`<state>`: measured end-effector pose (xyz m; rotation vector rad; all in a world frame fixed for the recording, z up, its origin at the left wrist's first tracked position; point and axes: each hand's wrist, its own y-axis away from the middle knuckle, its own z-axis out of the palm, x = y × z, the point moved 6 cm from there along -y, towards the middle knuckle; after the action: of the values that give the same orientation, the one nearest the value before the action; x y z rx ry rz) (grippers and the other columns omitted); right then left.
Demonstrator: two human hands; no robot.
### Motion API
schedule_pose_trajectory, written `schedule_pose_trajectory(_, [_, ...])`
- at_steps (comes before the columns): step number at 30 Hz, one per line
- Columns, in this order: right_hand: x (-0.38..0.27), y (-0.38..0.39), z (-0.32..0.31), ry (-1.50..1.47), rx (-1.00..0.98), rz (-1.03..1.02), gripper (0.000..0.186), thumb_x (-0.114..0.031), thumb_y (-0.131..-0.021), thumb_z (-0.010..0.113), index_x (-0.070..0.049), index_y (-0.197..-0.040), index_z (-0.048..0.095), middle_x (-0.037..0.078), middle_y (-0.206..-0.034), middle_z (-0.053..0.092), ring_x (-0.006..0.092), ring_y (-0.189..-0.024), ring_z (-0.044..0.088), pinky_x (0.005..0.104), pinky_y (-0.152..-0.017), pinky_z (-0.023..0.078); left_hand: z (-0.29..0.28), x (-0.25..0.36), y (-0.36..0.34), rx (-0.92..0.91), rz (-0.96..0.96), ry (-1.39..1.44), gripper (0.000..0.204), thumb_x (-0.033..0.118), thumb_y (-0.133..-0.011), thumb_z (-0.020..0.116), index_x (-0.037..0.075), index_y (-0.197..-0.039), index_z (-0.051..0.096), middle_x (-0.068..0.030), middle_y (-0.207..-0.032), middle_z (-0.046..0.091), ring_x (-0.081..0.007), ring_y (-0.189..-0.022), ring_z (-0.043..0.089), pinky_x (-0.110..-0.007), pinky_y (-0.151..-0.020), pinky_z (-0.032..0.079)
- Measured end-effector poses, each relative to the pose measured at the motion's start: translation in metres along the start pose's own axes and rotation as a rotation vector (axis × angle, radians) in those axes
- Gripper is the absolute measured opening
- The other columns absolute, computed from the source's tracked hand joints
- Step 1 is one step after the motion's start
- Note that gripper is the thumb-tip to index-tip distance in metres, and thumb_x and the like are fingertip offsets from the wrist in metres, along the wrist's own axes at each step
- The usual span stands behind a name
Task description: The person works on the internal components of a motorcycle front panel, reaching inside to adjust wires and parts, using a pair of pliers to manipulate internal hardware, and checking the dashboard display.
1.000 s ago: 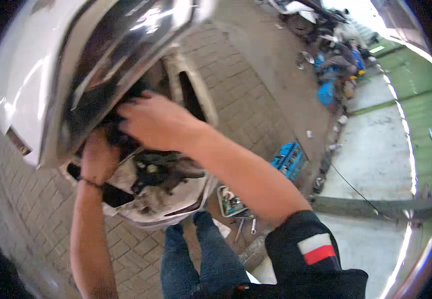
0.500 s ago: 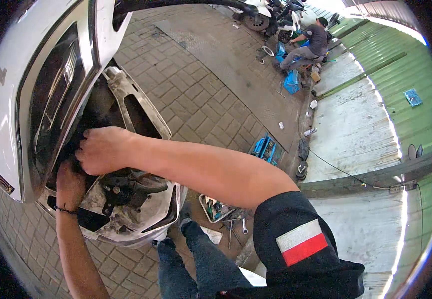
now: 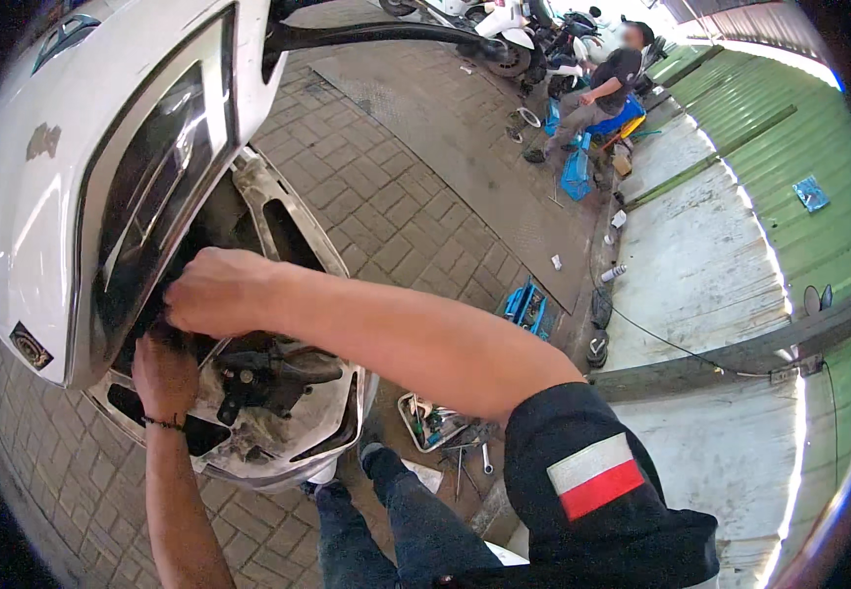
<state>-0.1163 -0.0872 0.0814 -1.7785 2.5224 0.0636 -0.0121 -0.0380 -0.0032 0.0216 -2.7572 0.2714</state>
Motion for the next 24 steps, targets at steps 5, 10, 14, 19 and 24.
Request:
schedule_pose_trajectory(5, [-0.015, 0.002, 0.007, 0.234, 0.012, -0.233, 0.011, -0.013, -0.073, 0.053, -0.008, -0.073, 0.063, 0.005, -0.079, 0.063, 0.0243, -0.077, 0.063, 0.0365, -0.063, 0.052, 0.007, -0.003, -0.009, -0.043, 0.086, -0.014, 0.023, 0.013, -0.073, 0.052, 0.000, -0.092, 0.054, -0.0192, -0.091, 0.055, -0.0384, -0.087, 0.052, -0.045, -0.074, 0.043])
schedule_pose_trajectory(10, [-0.025, 0.006, 0.014, 0.321, 0.058, -0.339, 0.014, -0.014, -0.072, 0.052, -0.004, -0.071, 0.063, 0.006, -0.076, 0.063, 0.0247, -0.074, 0.063, 0.0364, -0.064, 0.051, 0.010, 0.000, -0.008, -0.090, 0.279, -0.110, 0.021, 0.010, -0.073, 0.049, 0.001, -0.091, 0.054, -0.0183, -0.090, 0.055, -0.0369, -0.087, 0.051, -0.044, -0.076, 0.043])
schedule_pose_trajectory(14, [-0.022, 0.004, 0.009, 0.218, -0.103, -0.203, 0.017, -0.016, -0.074, 0.051, -0.004, -0.070, 0.064, 0.009, -0.075, 0.064, 0.0266, -0.076, 0.063, 0.0379, -0.064, 0.051, -0.006, 0.010, -0.008, -0.074, 0.161, 0.017, 0.025, 0.010, -0.071, 0.052, 0.002, -0.094, 0.054, -0.0189, -0.090, 0.056, -0.0375, -0.087, 0.053, -0.046, -0.074, 0.043])
schedule_pose_trajectory(19, [0.001, -0.007, 0.015, -0.317, -0.244, 0.440, 0.025, -0.021, -0.070, 0.051, -0.001, -0.074, 0.065, 0.018, -0.082, 0.064, 0.0325, -0.080, 0.062, 0.0409, -0.069, 0.050, -0.024, 0.017, 0.001, 0.018, 0.045, 0.007, 0.023, 0.012, -0.072, 0.055, 0.003, -0.094, 0.055, -0.0210, -0.081, 0.059, -0.0409, -0.078, 0.055, -0.048, -0.068, 0.046])
schedule_pose_trajectory(24, [0.020, -0.004, 0.013, -0.230, -0.130, 0.393, 0.024, -0.023, -0.067, 0.055, -0.002, -0.074, 0.064, 0.019, -0.076, 0.062, 0.0361, -0.075, 0.061, 0.0433, -0.067, 0.050, -0.027, 0.026, 0.001, 0.014, 0.033, -0.007, 0.020, 0.018, -0.075, 0.057, 0.004, -0.089, 0.058, -0.0219, -0.079, 0.060, -0.0407, -0.075, 0.058, -0.047, -0.064, 0.047])
